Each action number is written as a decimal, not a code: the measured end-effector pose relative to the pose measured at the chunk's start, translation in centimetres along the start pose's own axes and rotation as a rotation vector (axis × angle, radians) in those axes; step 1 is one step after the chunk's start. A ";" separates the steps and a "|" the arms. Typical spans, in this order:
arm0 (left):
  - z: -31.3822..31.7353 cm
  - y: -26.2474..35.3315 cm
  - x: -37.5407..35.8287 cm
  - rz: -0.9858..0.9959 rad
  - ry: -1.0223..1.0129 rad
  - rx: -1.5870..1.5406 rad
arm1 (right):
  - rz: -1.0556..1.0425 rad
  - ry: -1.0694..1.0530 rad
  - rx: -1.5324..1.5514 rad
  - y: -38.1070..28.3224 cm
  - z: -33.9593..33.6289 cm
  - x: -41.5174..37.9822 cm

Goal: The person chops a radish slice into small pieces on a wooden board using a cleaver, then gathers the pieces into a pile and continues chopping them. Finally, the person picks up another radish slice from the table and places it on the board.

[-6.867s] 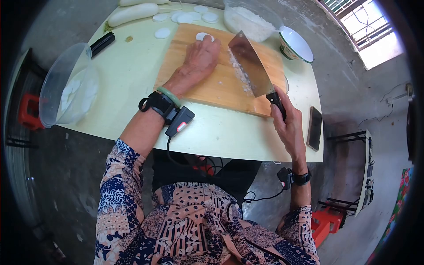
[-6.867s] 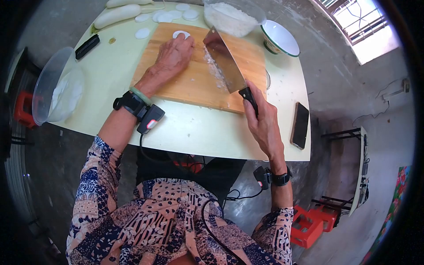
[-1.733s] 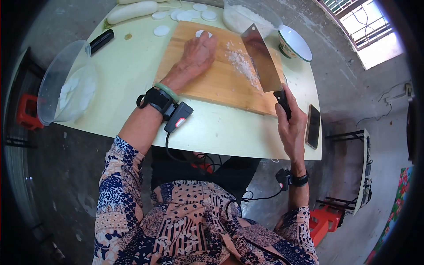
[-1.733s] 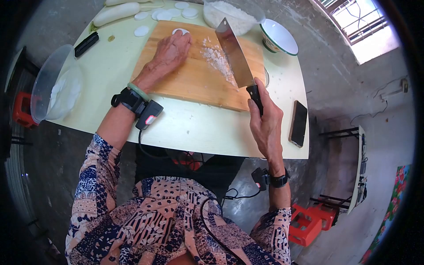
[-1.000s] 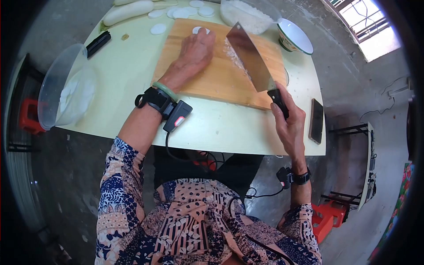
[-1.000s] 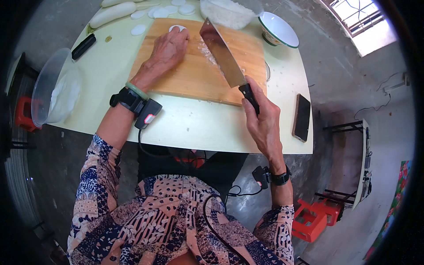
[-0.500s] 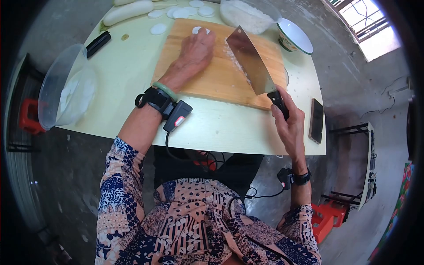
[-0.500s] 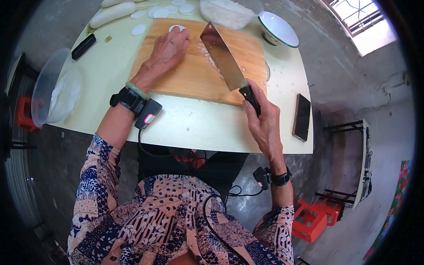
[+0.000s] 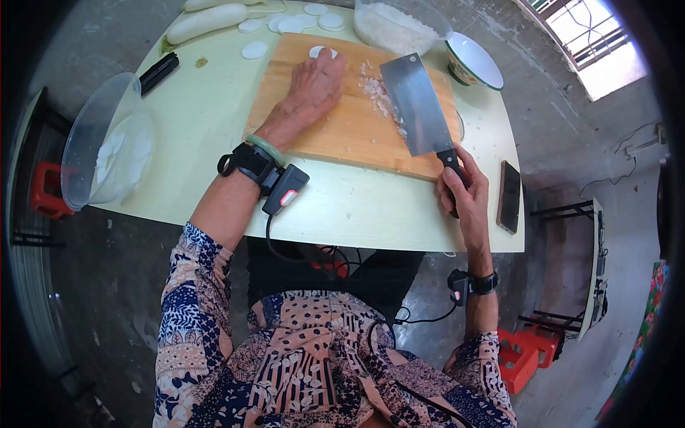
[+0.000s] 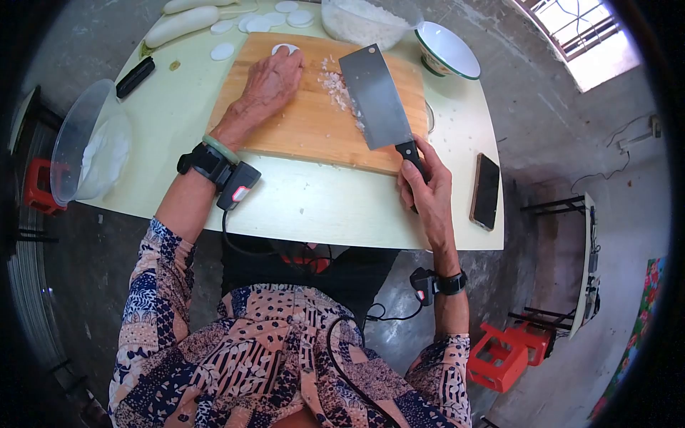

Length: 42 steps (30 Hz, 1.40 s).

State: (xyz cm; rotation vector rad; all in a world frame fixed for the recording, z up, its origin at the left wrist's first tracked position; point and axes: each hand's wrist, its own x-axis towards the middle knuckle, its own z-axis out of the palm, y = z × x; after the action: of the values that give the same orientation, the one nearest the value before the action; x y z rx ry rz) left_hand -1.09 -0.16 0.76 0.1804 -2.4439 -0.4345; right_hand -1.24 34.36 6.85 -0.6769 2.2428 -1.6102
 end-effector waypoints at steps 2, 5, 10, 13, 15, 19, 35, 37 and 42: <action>0.1 0.0 0.1 0.001 0.009 0.021 | 0.007 0.018 0.008 0.1 0.0 0.1; 0.1 0.1 0.0 -0.014 0.011 0.000 | 0.006 0.017 0.004 -0.1 0.0 0.1; -0.1 0.2 0.1 -0.012 -0.001 0.002 | 0.017 0.022 -0.001 0.2 0.0 0.3; -0.2 0.1 0.0 0.001 0.004 -0.016 | 0.012 0.020 0.010 0.6 -0.1 0.2; 0.0 0.1 0.0 0.008 0.010 -0.021 | 0.004 0.018 0.021 0.6 -0.2 0.1; -0.1 -0.1 0.1 -0.001 0.025 0.012 | -0.162 0.160 0.058 -0.6 0.4 -0.1; 0.8 -0.5 -0.4 0.001 0.090 -0.023 | -0.201 0.025 -0.613 -5.9 1.7 0.7; 0.8 -0.5 -0.2 -0.018 0.112 -0.028 | -0.249 0.010 -0.638 -5.0 1.8 1.1; 0.8 -0.8 -0.2 -0.056 0.129 -0.061 | -0.198 -0.014 -0.653 -6.2 1.9 0.8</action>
State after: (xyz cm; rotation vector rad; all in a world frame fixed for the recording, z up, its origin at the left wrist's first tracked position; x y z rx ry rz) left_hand -1.44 -0.62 -0.18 0.2441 -2.3003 -0.5063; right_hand 0.25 30.81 12.07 -1.0855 2.7707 -0.9043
